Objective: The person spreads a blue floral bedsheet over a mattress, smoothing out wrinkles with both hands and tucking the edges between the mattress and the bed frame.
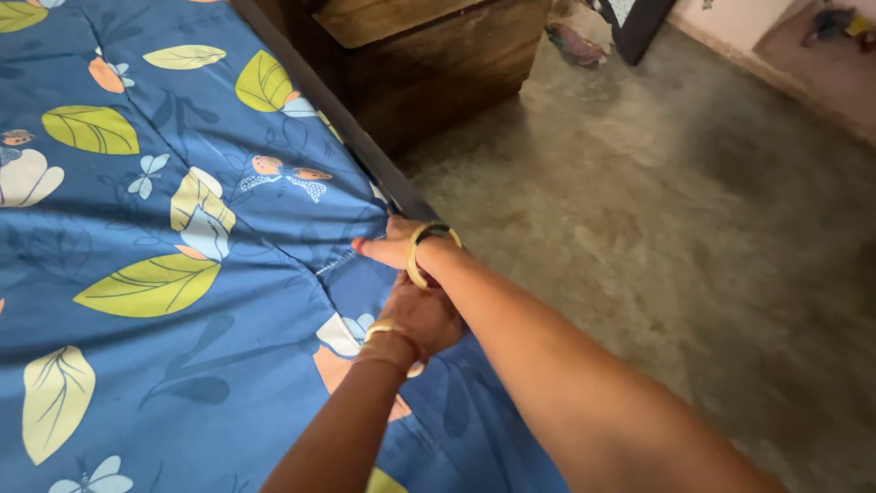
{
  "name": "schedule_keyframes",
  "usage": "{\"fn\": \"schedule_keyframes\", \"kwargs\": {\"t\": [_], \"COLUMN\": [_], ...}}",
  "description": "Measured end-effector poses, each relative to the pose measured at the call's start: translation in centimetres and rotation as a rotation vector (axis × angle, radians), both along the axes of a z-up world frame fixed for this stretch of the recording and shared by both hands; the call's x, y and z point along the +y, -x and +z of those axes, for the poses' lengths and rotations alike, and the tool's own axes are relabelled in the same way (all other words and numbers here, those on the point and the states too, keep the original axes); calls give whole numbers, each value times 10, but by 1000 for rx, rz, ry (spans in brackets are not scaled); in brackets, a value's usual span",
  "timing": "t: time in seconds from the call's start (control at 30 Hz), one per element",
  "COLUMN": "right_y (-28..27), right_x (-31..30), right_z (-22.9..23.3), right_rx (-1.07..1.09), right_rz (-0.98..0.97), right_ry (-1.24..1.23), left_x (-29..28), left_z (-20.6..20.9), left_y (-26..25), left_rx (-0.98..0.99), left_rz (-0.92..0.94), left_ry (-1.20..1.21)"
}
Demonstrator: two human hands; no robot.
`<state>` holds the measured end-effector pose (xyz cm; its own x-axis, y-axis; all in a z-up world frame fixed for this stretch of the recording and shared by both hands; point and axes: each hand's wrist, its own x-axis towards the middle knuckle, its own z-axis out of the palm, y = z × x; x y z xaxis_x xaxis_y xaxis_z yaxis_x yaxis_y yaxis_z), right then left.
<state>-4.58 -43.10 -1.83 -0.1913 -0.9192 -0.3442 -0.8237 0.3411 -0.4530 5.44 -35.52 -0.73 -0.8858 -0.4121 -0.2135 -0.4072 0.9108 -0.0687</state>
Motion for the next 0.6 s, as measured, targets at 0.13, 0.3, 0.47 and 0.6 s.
{"fn": "schedule_keyframes", "kwargs": {"t": [0.13,0.3,0.47,0.6], "right_y": [-4,5,38,32], "right_x": [-4,-29,-47,-17], "right_z": [13,-30,-98,-104], "right_rx": [-40,-238,-384,-131], "right_rz": [-17,-112,77,52], "right_ry": [-187,-196,183,234], "left_x": [-20,-87,-123,-128], "left_z": [-7,-12,-30,-20], "left_y": [-55,-104,-57,-21], "left_rx": [864,935,760,483], "left_rz": [151,299,297,319], "left_ry": [-584,-255,-291,-109]}}
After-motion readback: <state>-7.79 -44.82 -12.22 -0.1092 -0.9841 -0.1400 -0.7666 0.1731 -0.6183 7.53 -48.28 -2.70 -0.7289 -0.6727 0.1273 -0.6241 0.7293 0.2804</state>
